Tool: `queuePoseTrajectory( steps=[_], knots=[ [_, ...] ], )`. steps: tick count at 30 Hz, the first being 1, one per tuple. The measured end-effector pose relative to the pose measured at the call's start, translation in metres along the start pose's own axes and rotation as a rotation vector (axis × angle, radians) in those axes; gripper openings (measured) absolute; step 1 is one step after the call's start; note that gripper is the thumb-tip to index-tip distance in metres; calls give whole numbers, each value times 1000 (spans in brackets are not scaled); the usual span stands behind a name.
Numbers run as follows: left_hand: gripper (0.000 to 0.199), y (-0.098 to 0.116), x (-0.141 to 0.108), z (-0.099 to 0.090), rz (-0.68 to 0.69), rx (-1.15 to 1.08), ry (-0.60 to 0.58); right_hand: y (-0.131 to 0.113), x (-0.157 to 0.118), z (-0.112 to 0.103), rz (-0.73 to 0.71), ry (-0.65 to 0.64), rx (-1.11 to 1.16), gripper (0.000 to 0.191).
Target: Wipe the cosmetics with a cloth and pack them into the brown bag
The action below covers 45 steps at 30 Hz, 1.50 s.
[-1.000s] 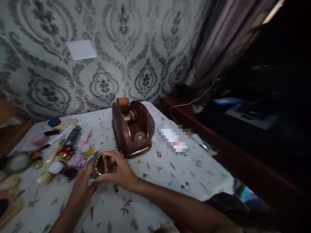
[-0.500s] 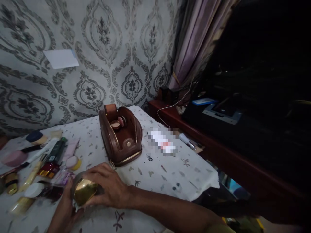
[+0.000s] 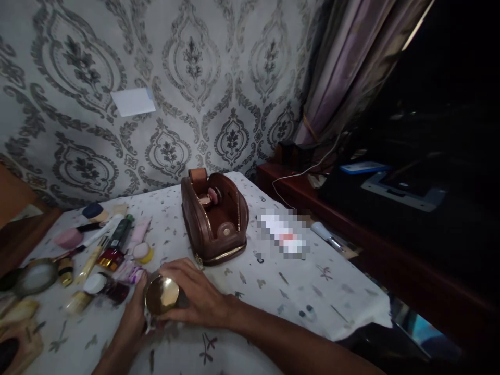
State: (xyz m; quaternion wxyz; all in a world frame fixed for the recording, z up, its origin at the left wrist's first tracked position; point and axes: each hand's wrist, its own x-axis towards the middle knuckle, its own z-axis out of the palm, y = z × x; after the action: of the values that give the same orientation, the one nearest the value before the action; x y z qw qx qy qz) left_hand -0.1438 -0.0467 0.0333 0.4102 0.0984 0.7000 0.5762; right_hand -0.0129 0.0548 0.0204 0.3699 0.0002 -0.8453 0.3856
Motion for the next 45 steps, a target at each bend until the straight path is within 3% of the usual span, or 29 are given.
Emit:
queuePoseTrajectory(
  steps=[3, 6, 8, 13, 17, 22, 26, 29, 34, 38, 42, 45],
  knots=[
    [55, 6, 0, 3, 5, 6, -29, 5, -1, 4, -11, 41, 46, 73],
    [46, 7, 2, 1, 288, 40, -51, 11, -4, 11, 59, 94, 77, 76],
    [42, 4, 6, -3, 392, 66, -29, 13, -6, 15, 104, 107, 78, 79],
    [56, -6, 14, -10, 468, 120, -30, 14, -6, 18, 246, 104, 79, 79],
    [53, -9, 11, -11, 591, 180, -56, 13, -4, 19, 348, 145, 143, 72],
    [40, -16, 8, -18, 999, 484, -105, 11, -1, 23, 488, 175, 364, 65],
    [46, -15, 4, -19, 1385, 626, -119, 11, 1, 26, 550, 110, 589, 54],
    [49, -9, 0, -19, 1495, 699, -138, 11, 2, 26, 563, 115, 710, 50],
    [66, -6, -1, -17, 1563, 844, -38, 8, 5, 23, 703, 231, 1024, 41],
    [74, -14, 6, -16, 1482, 761, -13, 4, 6, 21, 796, 248, 1303, 39],
    [72, -25, 9, -18, 1260, 594, -33, 2, 7, 18, 772, 198, 1335, 44],
    [76, -28, 8, -19, 1009, 432, -87, 2, 9, 13, 658, 163, 1162, 52]
  ],
)
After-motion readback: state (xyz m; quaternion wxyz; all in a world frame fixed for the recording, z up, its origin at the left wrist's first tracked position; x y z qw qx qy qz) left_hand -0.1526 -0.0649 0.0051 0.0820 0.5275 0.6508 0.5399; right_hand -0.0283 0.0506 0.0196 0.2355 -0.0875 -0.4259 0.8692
